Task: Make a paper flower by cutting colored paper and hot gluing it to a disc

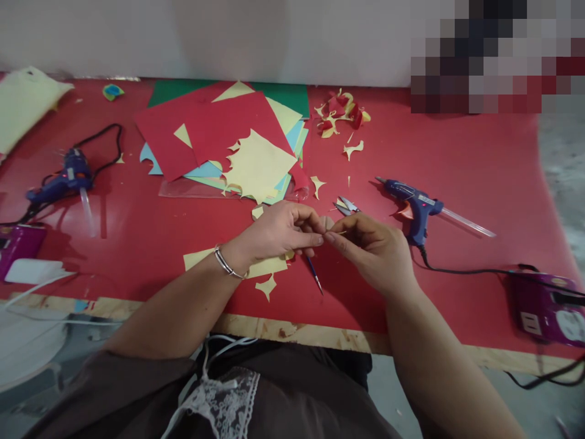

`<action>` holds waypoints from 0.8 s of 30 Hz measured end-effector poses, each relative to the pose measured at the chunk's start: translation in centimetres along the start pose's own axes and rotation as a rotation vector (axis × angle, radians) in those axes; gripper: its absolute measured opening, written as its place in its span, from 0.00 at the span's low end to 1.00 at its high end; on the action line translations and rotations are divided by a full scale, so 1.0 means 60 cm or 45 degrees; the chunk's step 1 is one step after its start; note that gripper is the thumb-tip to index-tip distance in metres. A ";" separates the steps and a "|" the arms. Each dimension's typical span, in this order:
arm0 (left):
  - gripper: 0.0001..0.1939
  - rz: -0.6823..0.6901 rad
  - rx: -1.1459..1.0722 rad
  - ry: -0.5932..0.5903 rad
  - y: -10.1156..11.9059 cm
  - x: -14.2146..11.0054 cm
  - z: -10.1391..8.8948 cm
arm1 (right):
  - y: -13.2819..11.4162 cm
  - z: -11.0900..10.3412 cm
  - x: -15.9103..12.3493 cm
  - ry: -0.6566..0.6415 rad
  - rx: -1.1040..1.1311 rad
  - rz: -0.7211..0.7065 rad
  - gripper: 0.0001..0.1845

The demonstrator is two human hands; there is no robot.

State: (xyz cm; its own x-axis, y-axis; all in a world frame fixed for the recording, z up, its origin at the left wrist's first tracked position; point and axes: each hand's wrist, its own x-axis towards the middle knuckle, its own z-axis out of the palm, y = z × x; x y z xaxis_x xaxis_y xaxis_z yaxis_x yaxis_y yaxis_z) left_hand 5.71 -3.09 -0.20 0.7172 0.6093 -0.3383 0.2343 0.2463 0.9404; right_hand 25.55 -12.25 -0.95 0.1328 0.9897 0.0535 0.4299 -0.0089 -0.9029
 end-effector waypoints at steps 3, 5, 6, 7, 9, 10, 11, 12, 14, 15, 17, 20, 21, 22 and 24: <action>0.08 0.001 -0.001 -0.004 0.002 0.000 0.001 | 0.001 0.001 -0.001 0.000 0.022 0.018 0.11; 0.08 -0.015 -0.002 0.005 0.002 0.000 0.001 | 0.002 0.002 -0.002 -0.005 0.033 0.023 0.11; 0.08 -0.020 -0.005 0.010 0.002 0.000 0.001 | 0.002 0.002 -0.002 -0.005 0.034 0.026 0.12; 0.08 -0.023 -0.010 0.013 0.001 0.000 0.001 | 0.002 0.002 -0.002 -0.005 0.033 0.030 0.12; 0.08 -0.019 -0.022 0.016 0.000 0.001 0.000 | 0.001 0.001 -0.002 -0.002 0.032 0.042 0.12; 0.08 -0.013 -0.026 0.016 -0.001 0.002 -0.001 | 0.000 0.001 -0.001 0.001 0.035 0.047 0.12; 0.08 -0.007 -0.025 0.014 0.000 0.003 -0.002 | -0.001 0.000 -0.001 0.004 0.043 0.050 0.12; 0.08 0.000 -0.022 0.016 0.000 0.003 -0.003 | -0.002 0.000 -0.001 0.003 0.054 0.052 0.12; 0.08 0.010 -0.030 0.031 0.003 0.004 -0.004 | -0.002 0.000 -0.001 0.003 0.077 0.057 0.11; 0.08 0.013 -0.047 0.045 0.005 0.005 -0.005 | -0.001 0.000 -0.001 0.007 0.087 0.060 0.11; 0.08 0.004 -0.100 0.074 0.008 0.005 -0.005 | 0.001 0.000 -0.001 0.019 0.103 0.069 0.12; 0.11 -0.006 -0.177 0.107 0.010 0.004 -0.004 | 0.005 0.001 -0.003 0.024 0.149 0.099 0.15; 0.12 -0.002 -0.196 0.116 0.010 0.004 -0.003 | 0.005 0.002 -0.003 0.027 0.166 0.113 0.16; 0.12 0.003 -0.212 0.125 0.010 0.003 -0.003 | 0.005 0.002 -0.004 0.030 0.182 0.127 0.16; 0.13 0.013 -0.236 0.137 0.009 0.003 -0.002 | 0.003 0.001 -0.004 0.043 0.207 0.139 0.17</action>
State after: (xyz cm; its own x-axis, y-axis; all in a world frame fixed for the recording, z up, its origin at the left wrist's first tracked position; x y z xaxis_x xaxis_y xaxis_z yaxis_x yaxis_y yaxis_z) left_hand 5.91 -2.77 0.25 0.6424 0.6868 -0.3401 0.0959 0.3683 0.9248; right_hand 25.53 -12.49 -1.13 0.2019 0.9787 -0.0368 0.2619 -0.0902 -0.9609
